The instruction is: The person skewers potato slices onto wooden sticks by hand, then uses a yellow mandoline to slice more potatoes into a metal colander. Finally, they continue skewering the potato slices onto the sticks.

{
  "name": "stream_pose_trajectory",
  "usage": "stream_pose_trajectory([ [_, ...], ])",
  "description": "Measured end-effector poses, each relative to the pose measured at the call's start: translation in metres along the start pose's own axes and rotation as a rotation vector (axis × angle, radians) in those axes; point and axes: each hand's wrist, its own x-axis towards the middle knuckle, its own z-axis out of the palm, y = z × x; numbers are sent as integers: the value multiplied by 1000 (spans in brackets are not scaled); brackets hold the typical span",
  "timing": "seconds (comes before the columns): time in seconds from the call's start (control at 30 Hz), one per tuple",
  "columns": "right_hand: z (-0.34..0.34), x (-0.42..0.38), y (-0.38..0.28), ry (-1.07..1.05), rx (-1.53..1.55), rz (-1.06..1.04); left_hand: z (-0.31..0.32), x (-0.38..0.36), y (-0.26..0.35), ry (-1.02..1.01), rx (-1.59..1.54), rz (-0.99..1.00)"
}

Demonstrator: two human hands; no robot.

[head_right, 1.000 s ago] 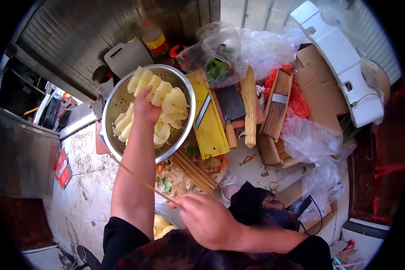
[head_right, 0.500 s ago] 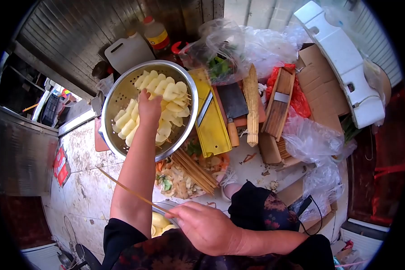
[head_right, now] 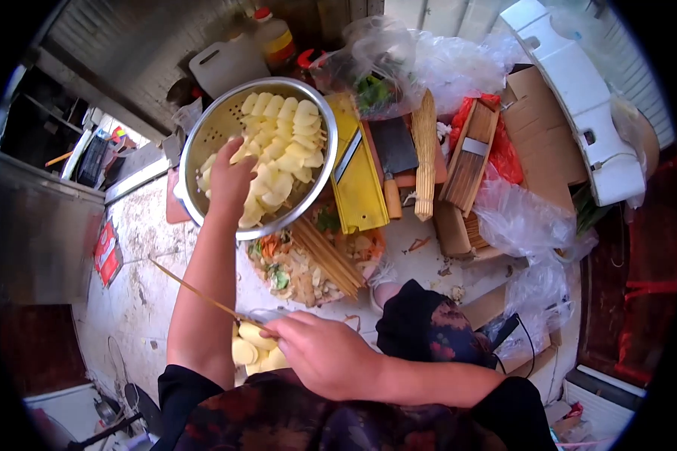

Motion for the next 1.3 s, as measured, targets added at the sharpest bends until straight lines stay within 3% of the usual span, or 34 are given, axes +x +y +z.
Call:
stream_pose_trajectory([
  [0.07,11,-1,-2,-22,5,-54,-30,-43,-6,28,-224,-58],
  [0.17,29,-2,-2,-73,-36,-122,-95,-133,-23,57,-258,-165],
  [0.33,70,3,-5,-191,-9,-195,-206,-352,-50,256,-339,-616],
  [0.47,91,-3,-4,-259,-36,-239,-220,-417,-70,265,-285,-628],
  [0.63,114,3,26,-268,-165,-253,-190,-411,-135,215,-218,-605],
  [0.67,119,3,31,-257,-191,-271,-182,-409,-154,155,-50,-552],
  [0.7,123,2,28,-268,-192,-226,-177,-405,-160,91,119,-495],
  [0.93,143,10,35,-324,-203,-222,-134,-385,-159,-55,319,-334],
  [0.97,143,14,31,-309,-208,-214,-129,-383,-168,43,389,-312],
  [1.07,143,24,24,-291,-190,-199,-139,-365,-173,204,373,-454],
  [1.1,144,27,23,-284,-162,-187,-144,-359,-170,209,317,-543],
  [1.3,147,34,16,-305,-154,-157,-137,-338,-175,172,426,-596],
])
